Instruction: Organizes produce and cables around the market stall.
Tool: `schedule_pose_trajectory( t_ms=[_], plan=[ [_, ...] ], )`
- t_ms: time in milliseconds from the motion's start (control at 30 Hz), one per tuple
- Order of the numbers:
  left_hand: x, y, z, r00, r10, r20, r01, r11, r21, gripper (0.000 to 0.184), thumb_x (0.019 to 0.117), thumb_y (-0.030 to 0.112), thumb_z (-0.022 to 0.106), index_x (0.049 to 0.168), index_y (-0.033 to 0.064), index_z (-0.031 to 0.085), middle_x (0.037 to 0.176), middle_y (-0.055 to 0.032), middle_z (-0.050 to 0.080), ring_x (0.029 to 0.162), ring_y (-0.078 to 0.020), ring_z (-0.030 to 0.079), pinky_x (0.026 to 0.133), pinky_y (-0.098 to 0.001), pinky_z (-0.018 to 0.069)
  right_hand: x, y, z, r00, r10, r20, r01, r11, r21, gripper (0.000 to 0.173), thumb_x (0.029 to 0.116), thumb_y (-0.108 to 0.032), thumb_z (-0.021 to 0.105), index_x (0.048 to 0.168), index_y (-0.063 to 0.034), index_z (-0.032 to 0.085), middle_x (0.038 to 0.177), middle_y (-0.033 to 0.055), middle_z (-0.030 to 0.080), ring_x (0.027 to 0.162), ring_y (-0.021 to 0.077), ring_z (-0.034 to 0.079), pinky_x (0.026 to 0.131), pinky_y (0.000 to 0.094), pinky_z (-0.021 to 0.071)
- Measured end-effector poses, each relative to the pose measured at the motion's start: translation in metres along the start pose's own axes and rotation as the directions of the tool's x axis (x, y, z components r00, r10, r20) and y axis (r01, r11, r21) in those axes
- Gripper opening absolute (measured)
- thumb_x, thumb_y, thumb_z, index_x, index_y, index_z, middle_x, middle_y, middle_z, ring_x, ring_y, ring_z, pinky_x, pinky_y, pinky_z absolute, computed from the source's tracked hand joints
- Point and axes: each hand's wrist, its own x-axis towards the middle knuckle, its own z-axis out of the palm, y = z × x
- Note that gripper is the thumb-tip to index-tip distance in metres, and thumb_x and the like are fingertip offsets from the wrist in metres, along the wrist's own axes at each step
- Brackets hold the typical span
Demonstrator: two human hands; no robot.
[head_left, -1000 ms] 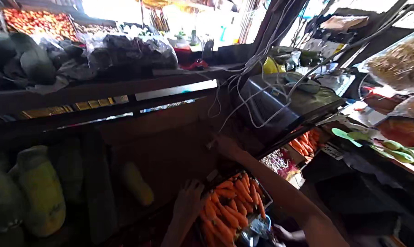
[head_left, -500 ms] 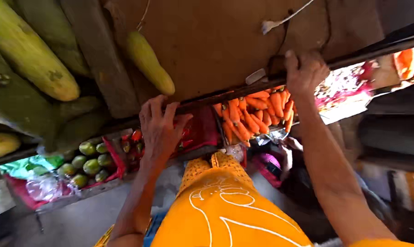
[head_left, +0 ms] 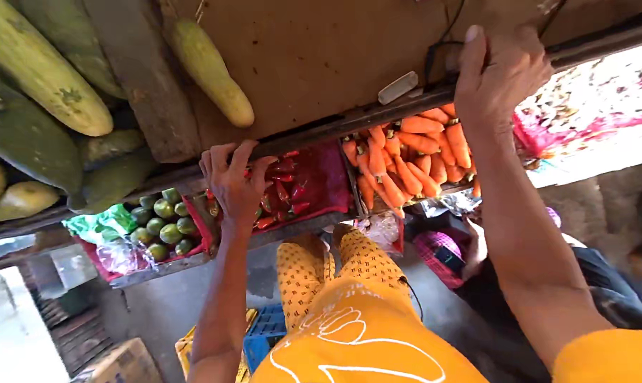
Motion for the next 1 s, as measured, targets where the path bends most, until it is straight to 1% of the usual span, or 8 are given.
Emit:
schedule_pose_trajectory(
  t_ms=[167, 400, 533, 667, 767, 833, 933, 1000],
  plan=[
    [0.001, 0.003, -0.006, 0.997, -0.05, 0.054, 0.051, 0.998, -0.032, 0.036, 0.0979, 0.04, 0.069, 0.121, 0.0125, 0.072, 0.111, -0.0179, 0.063, 0.109, -0.0351, 0.059, 0.095, -0.0461, 0.0468, 0.0, 0.004, 0.006, 0.992, -0.064, -0.11, 0.065, 0.998, 0.002, 0.051, 0.109, -0.035, 0.038, 0.095, -0.0044, 0.076, 0.097, 0.0204, 0.075, 0.096, 0.0387, 0.072, 0.079, 0.0567, 0.0486],
    [0.006, 0.006, -0.009, 0.992, -0.095, 0.079, 0.103, 0.99, -0.097, 0.038, 0.0959, 0.044, 0.071, 0.121, 0.0152, 0.073, 0.112, -0.015, 0.062, 0.11, -0.0314, 0.058, 0.096, -0.0442, 0.0459, 0.003, 0.009, 0.011, 0.98, -0.106, -0.17, 0.111, 0.994, 0.019, 0.052, 0.108, -0.032, 0.036, 0.088, -0.0037, 0.074, 0.093, 0.019, 0.075, 0.091, 0.0373, 0.073, 0.073, 0.0564, 0.0491],
    [0.012, 0.013, -0.009, 0.99, -0.115, 0.082, 0.126, 0.982, -0.139, 0.037, 0.0964, 0.039, 0.071, 0.118, 0.0082, 0.074, 0.111, -0.0212, 0.063, 0.11, -0.037, 0.057, 0.098, -0.0483, 0.044, 0.005, 0.009, 0.011, 0.985, -0.08, -0.155, 0.086, 0.996, 0.034, 0.053, 0.1073, -0.033, 0.037, 0.084, -0.002, 0.072, 0.092, 0.0194, 0.075, 0.092, 0.0384, 0.073, 0.074, 0.0579, 0.0487],
    [0.012, 0.009, -0.006, 0.99, -0.121, 0.076, 0.13, 0.983, -0.133, 0.04, 0.0961, 0.043, 0.07, 0.12, 0.0115, 0.073, 0.113, -0.0187, 0.062, 0.111, -0.0355, 0.057, 0.099, -0.049, 0.0448, 0.004, 0.008, 0.011, 0.982, -0.082, -0.168, 0.088, 0.996, 0.033, 0.053, 0.1079, -0.034, 0.037, 0.085, -0.0027, 0.073, 0.092, 0.019, 0.075, 0.091, 0.038, 0.073, 0.071, 0.0568, 0.0496],
    [0.022, 0.008, -0.005, 0.992, -0.11, 0.068, 0.118, 0.982, -0.144, 0.038, 0.0948, 0.038, 0.073, 0.116, 0.0058, 0.075, 0.109, -0.0232, 0.063, 0.107, -0.04, 0.058, 0.097, -0.0539, 0.0443, 0.007, 0.008, 0.011, 0.981, -0.092, -0.172, 0.101, 0.994, 0.045, 0.052, 0.1079, -0.034, 0.038, 0.088, -0.0012, 0.073, 0.093, 0.0211, 0.074, 0.091, 0.0421, 0.072, 0.069, 0.0604, 0.0495],
    [0.02, 0.008, -0.009, 0.987, -0.108, 0.121, 0.124, 0.984, -0.13, 0.038, 0.095, 0.035, 0.073, 0.116, 0.0041, 0.075, 0.11, -0.0257, 0.064, 0.108, -0.0439, 0.059, 0.096, -0.0581, 0.0456, 0.004, 0.007, 0.011, 0.983, -0.092, -0.161, 0.099, 0.994, 0.036, 0.052, 0.1083, -0.034, 0.039, 0.089, 0.0, 0.073, 0.092, 0.0223, 0.074, 0.091, 0.0442, 0.072, 0.068, 0.0617, 0.0499],
    [0.025, 0.004, -0.021, 0.977, 0.006, 0.212, 0.01, 0.997, -0.075, 0.041, 0.0981, 0.037, 0.066, 0.121, 0.0043, 0.073, 0.114, -0.028, 0.067, 0.11, -0.0475, 0.063, 0.095, -0.062, 0.0514, -0.001, 0.001, -0.003, 0.998, -0.05, -0.049, 0.052, 0.998, 0.025, 0.054, 0.1091, -0.037, 0.037, 0.097, 0.0022, 0.072, 0.097, 0.0272, 0.072, 0.092, 0.0501, 0.07, 0.07, 0.0672, 0.052],
    [0.038, -0.007, -0.029, 0.956, 0.193, 0.223, -0.19, 0.981, -0.034, 0.04, 0.0976, 0.033, 0.066, 0.12, 0.0004, 0.073, 0.106, -0.0275, 0.069, 0.101, -0.0473, 0.068, 0.087, -0.0599, 0.0562, 0.005, -0.001, 0.0, 0.995, -0.059, -0.075, 0.063, 0.997, 0.053, 0.051, 0.1074, -0.034, 0.04, 0.097, 0.0032, 0.074, 0.097, 0.0282, 0.072, 0.091, 0.051, 0.07, 0.072, 0.0681, 0.0524]
  ],
)
